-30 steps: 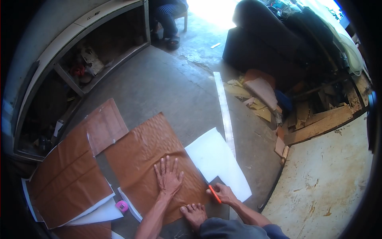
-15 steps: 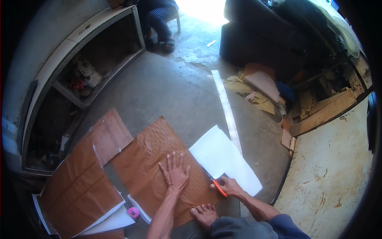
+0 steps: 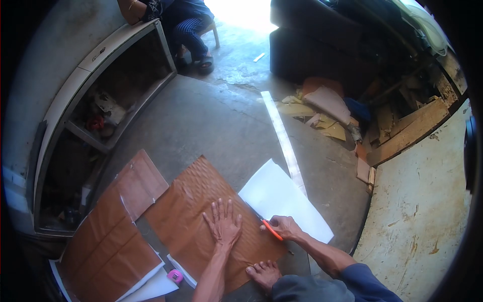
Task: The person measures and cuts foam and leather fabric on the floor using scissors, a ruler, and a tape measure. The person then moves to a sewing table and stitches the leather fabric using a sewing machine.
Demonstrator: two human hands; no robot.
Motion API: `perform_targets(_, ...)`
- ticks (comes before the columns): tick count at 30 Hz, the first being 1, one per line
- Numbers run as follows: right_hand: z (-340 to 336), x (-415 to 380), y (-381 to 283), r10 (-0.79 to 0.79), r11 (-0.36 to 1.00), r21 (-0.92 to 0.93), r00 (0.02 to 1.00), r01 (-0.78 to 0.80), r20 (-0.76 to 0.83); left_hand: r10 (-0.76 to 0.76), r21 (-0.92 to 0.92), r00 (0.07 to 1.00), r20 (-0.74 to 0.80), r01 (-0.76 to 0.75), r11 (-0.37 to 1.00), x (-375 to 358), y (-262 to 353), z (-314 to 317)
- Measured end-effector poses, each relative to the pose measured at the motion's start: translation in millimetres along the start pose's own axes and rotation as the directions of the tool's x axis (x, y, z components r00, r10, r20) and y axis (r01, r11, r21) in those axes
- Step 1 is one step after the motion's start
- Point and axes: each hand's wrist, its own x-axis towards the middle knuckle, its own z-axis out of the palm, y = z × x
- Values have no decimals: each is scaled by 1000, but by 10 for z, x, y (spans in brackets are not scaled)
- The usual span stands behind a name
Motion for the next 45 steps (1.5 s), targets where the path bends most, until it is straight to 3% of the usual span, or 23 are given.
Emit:
perform_targets(2,-12,-35,32,-27,1000,15,999,27,25,-11,-33,999,43,12,999,4,9,-29)
perform_targets(6,4,84,-17,-42,998,-55,999,42,7,0,21,999,-36,0,1000,-43,-19,123)
perform_targets(11,-11,202,-87,-75,994,-73,997,77,29,-16,-34,1000,21,17,999,0,0,-13)
perform_targets(17,-151,179,-453,31,993,-118,995,-19,99,-6,-39,1000,3,7,999,-11,4,10)
perform_targets(21,-104,219,-328,-14,991,-129,997,24,78,-23,-80,999,25,25,996,31,-4,-33)
perform_targets(22,-53,220,-342,-79,993,-90,997,78,-9,-18,-50,1000,16,19,999,20,-5,-18)
perform_targets(25,-49,295,-415,-22,1000,-21,1000,21,-4,-15,-4,1000,6,15,1000,-52,13,55)
perform_targets(29,-40,316,-374,15,996,-82,998,-20,-68,-12,-66,1000,-3,11,998,6,-10,-14)
perform_targets(31,-104,229,-271,96,994,70,942,-78,-320,-19,-82,999,26,21,996,-6,-1,-18)
perform_targets(33,-378,227,-28,215,971,205,826,-123,-521,-22,-82,1000,15,23,996,3,-5,-2)
perform_targets(36,-924,118,399,306,950,233,474,-207,-826,-34,-74,999,-2,34,997,97,34,41)
perform_targets(38,-1137,-56,606,257,965,257,338,-47,-905,-54,-76,998,-26,51,996,299,106,24)
perform_targets(39,-1173,-227,492,236,966,258,364,11,-901,-88,-115,996,-8,86,990,464,199,-29)
perform_targets(41,-1052,-421,491,155,969,238,581,68,-799,-122,-272,992,-26,110,956,765,340,-62)
perform_targets(42,-908,-474,481,114,971,231,709,70,-696,-127,-384,990,-68,91,919,899,389,-65)
perform_targets(43,-714,-512,448,71,971,226,819,72,-569,-150,-383,987,-61,116,916,993,431,-122)
perform_targets(45,-303,-545,425,-69,984,131,937,120,-341,-41,-683,973,-228,-130,719,1023,378,-201)
